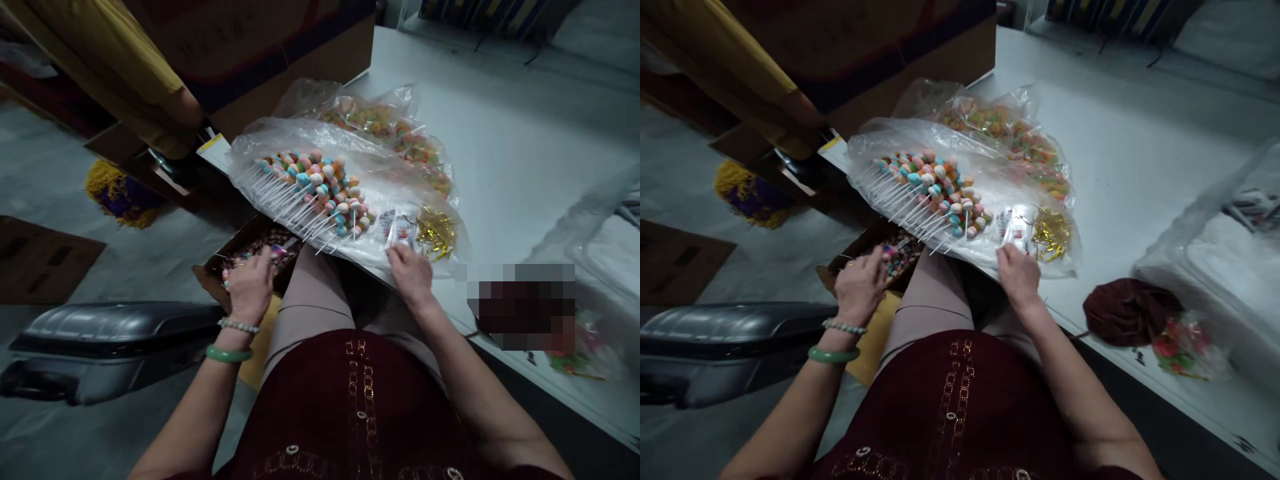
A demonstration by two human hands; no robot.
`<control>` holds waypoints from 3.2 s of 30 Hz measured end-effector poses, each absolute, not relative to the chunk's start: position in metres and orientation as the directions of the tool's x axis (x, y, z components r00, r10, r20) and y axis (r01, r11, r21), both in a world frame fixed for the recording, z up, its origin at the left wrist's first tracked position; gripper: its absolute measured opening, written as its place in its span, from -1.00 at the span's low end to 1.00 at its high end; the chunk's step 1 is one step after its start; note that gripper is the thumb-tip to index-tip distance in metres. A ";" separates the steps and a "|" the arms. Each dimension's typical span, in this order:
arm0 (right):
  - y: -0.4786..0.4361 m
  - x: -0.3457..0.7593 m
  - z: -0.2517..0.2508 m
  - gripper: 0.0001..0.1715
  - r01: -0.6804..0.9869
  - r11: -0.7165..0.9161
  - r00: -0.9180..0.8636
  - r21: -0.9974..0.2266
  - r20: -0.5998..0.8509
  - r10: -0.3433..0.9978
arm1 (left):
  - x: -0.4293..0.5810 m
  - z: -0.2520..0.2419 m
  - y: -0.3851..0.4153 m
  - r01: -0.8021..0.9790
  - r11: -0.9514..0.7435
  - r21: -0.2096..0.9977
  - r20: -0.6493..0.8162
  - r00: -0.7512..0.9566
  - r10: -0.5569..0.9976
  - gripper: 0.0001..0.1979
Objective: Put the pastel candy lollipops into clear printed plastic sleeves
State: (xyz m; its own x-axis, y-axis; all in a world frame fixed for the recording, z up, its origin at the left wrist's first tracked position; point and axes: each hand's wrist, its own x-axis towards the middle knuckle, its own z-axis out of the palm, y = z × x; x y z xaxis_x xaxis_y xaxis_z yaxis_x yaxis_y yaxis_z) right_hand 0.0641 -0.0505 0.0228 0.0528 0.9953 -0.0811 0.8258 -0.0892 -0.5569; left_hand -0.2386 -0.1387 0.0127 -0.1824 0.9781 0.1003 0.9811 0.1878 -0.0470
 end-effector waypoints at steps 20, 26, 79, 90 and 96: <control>-0.055 0.097 0.002 -0.69 0.515 0.066 0.305 -0.855 0.255 0.918 | -0.079 0.020 -0.091 -0.041 0.327 0.944 -0.315 0.177 0.932 -0.70; -0.075 0.069 0.010 -0.76 -0.091 -0.140 0.184 -0.986 -0.155 0.971 | -0.061 0.031 -0.078 -0.425 0.456 0.782 -0.398 0.223 0.890 -0.60; -0.103 0.059 -0.004 -0.75 0.693 0.108 -0.273 -0.713 -0.121 0.954 | -0.123 0.020 -0.070 0.062 0.127 0.990 -0.128 0.015 0.992 -0.91; -0.104 0.060 0.013 -0.85 -0.102 -0.331 -0.094 -0.938 -0.323 0.942 | -0.145 0.030 -0.083 -0.675 0.322 0.664 -0.466 -0.036 0.884 -0.81; -0.105 0.033 0.031 -0.79 -0.280 -0.382 -0.131 -0.881 -0.359 0.924 | -0.114 0.025 -0.092 -0.648 0.224 0.728 -0.405 -0.144 0.903 -0.68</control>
